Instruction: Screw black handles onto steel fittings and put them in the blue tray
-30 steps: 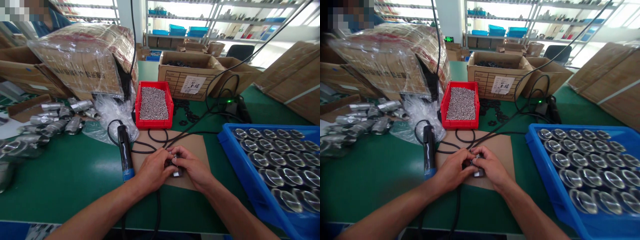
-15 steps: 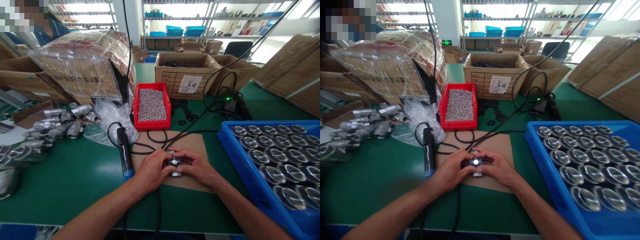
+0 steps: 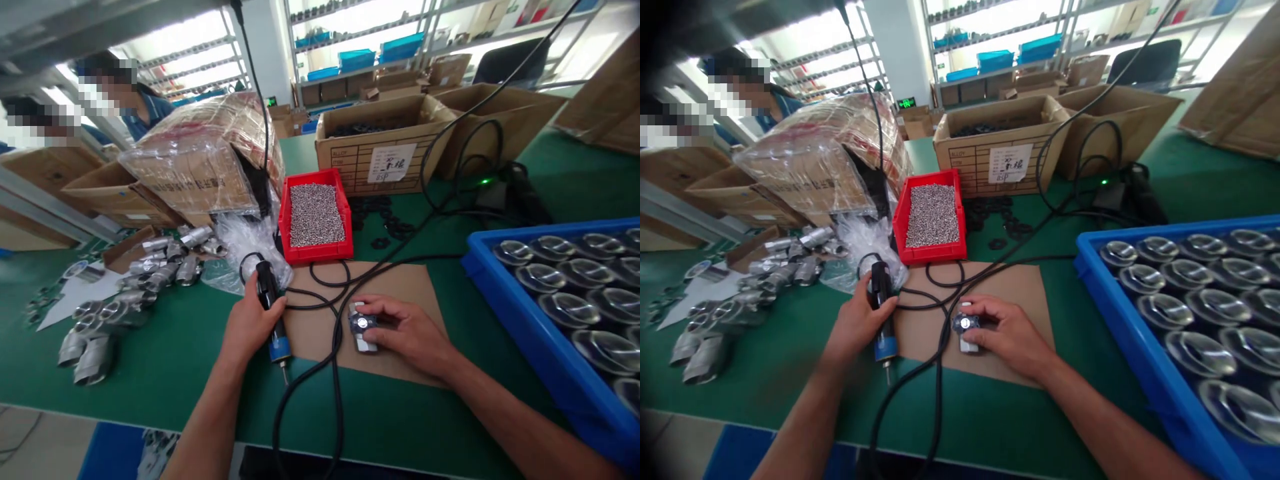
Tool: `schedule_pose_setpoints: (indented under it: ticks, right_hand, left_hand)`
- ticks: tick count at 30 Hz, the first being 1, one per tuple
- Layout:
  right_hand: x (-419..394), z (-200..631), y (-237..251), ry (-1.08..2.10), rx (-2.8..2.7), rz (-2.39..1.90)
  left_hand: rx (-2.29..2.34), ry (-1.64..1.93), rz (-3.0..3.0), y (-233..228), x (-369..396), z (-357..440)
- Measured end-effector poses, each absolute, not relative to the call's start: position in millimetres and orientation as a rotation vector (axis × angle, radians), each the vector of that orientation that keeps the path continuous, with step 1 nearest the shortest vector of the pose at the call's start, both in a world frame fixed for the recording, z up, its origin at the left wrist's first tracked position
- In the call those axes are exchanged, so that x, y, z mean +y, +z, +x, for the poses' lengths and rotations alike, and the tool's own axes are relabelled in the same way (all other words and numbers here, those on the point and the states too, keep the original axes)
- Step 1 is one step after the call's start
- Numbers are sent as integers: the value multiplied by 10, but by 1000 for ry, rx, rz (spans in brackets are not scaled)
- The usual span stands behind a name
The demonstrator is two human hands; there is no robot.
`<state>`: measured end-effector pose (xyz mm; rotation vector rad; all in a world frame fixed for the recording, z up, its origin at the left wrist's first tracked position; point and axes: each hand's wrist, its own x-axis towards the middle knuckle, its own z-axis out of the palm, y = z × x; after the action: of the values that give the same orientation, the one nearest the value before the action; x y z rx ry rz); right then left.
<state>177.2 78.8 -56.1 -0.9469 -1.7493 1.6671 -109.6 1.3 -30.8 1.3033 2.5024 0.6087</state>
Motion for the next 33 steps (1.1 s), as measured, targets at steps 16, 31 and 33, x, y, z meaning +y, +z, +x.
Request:
schedule_pose_setpoints:
  ticks: [16, 31, 33]
  right_hand:
    - [802, 1802, -563, 1756, -1635, -793]
    - [774, 1843, -525, 1670, -1729, -792]
    - [789, 1706, -511, 1623, -1730, -795]
  left_hand:
    - [606, 1728, 1399, 380, 451, 39]
    - [647, 1611, 1282, 394, 447, 67]
    - [729, 1569, 1192, 391, 371, 124]
